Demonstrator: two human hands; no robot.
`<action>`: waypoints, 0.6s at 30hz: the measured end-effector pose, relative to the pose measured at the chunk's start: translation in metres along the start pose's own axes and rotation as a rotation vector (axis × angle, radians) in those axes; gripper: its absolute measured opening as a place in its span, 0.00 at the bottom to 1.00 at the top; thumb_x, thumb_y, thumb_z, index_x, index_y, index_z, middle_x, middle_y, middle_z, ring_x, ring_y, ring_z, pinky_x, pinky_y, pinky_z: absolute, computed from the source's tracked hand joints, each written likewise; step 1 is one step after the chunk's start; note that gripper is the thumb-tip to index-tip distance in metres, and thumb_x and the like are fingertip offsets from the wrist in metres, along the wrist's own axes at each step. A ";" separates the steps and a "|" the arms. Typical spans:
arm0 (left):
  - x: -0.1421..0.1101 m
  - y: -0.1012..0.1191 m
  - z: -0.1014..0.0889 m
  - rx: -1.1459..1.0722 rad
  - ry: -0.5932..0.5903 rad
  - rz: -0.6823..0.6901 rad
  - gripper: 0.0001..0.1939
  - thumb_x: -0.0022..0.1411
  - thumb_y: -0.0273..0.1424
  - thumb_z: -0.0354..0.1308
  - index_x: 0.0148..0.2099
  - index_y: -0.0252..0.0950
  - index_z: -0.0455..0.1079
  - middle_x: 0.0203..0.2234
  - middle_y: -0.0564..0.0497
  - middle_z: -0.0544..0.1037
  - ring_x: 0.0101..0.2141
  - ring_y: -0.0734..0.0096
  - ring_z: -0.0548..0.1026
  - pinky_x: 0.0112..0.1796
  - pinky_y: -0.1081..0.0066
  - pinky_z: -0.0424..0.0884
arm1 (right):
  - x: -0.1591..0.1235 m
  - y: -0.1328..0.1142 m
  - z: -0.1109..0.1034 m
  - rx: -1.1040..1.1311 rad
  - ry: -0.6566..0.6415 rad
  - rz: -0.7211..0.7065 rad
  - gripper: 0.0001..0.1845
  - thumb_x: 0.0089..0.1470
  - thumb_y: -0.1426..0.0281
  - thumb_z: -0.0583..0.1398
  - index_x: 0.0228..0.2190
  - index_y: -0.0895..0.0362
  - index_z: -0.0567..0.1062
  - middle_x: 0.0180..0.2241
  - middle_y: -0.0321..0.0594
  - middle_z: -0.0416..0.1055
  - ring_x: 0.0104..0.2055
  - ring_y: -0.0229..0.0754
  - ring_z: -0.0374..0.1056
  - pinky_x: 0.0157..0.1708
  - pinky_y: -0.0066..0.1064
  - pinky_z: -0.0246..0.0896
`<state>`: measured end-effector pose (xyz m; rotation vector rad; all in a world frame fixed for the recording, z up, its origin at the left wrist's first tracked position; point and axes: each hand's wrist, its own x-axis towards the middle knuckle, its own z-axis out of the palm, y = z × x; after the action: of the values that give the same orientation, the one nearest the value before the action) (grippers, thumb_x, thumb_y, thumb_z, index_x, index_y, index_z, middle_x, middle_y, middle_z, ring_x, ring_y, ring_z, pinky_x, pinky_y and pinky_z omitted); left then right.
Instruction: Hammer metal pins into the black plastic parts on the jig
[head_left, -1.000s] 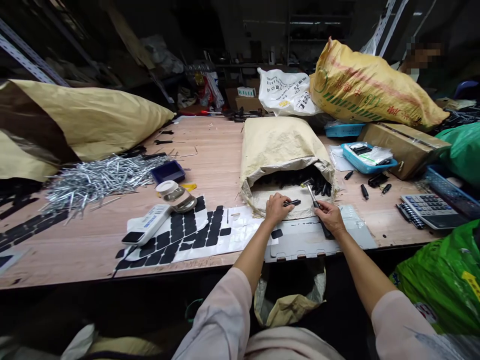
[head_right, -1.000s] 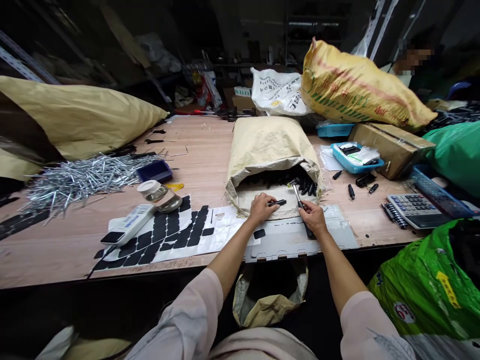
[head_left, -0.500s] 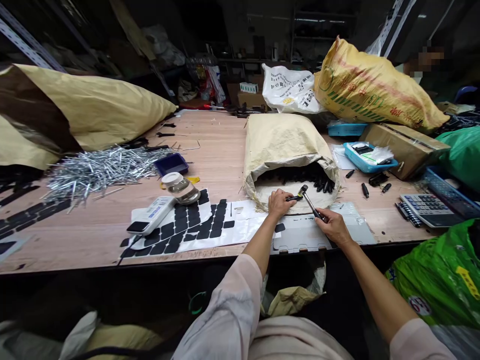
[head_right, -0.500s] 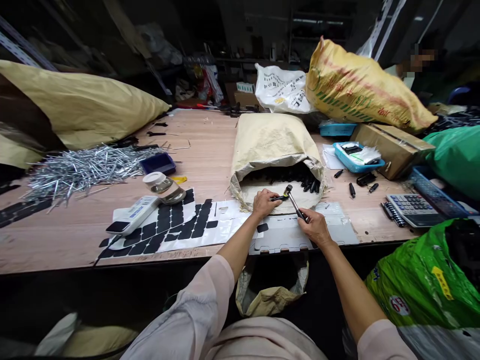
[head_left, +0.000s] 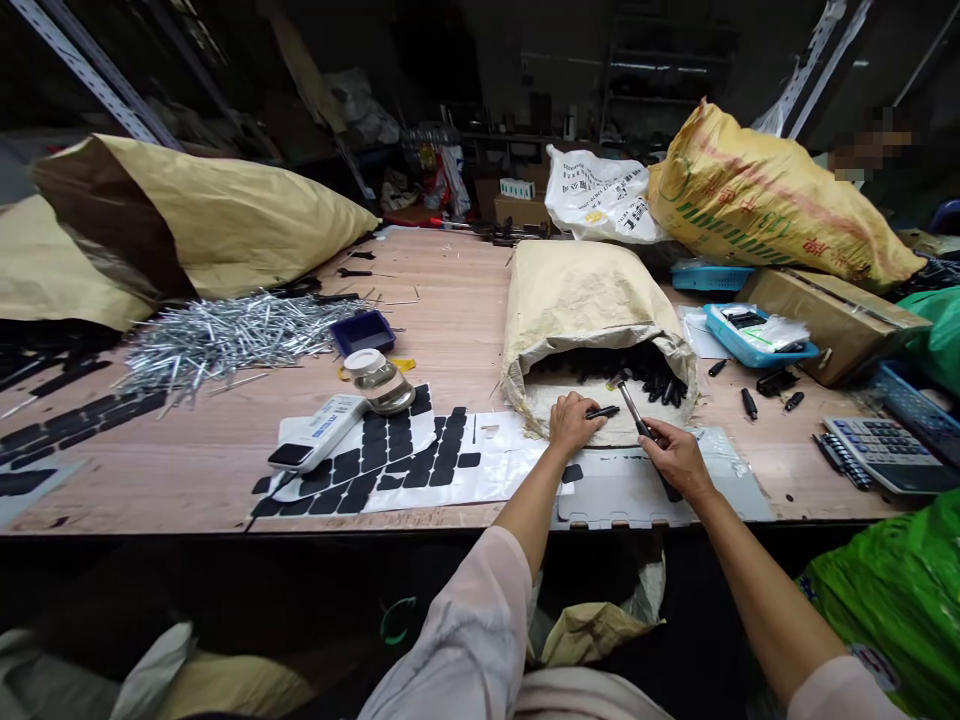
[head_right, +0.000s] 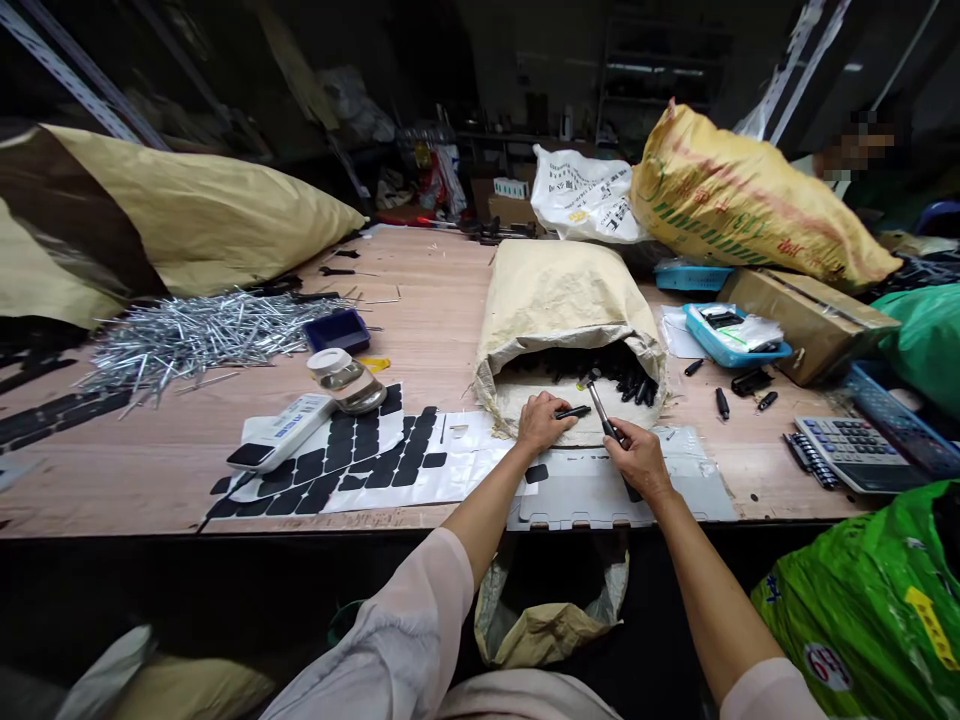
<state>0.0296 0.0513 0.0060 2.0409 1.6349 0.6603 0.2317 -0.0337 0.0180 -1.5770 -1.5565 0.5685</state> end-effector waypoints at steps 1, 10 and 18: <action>-0.001 0.000 0.000 -0.002 0.000 0.001 0.11 0.58 0.40 0.65 0.44 0.47 0.78 0.43 0.52 0.74 0.49 0.60 0.67 0.50 0.63 0.62 | 0.006 0.005 0.002 0.027 0.008 0.014 0.27 0.49 0.58 0.63 0.46 0.62 0.81 0.31 0.42 0.79 0.26 0.42 0.70 0.31 0.34 0.69; -0.006 0.005 -0.007 -0.085 0.117 0.056 0.10 0.61 0.39 0.64 0.45 0.44 0.78 0.41 0.50 0.74 0.46 0.62 0.68 0.49 0.63 0.63 | 0.022 0.046 0.018 0.312 0.041 0.199 0.32 0.46 0.56 0.65 0.48 0.66 0.79 0.28 0.42 0.77 0.27 0.43 0.71 0.23 0.31 0.69; -0.154 -0.007 -0.026 -0.234 0.192 0.559 0.10 0.65 0.38 0.59 0.46 0.42 0.76 0.28 0.49 0.74 0.31 0.67 0.71 0.34 0.65 0.67 | 0.021 0.039 0.016 0.348 0.021 0.206 0.32 0.45 0.57 0.66 0.48 0.66 0.79 0.28 0.41 0.77 0.25 0.42 0.70 0.22 0.31 0.68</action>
<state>-0.0200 -0.0974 0.0080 2.3143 0.9988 1.2061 0.2446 -0.0053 -0.0179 -1.4745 -1.2085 0.8828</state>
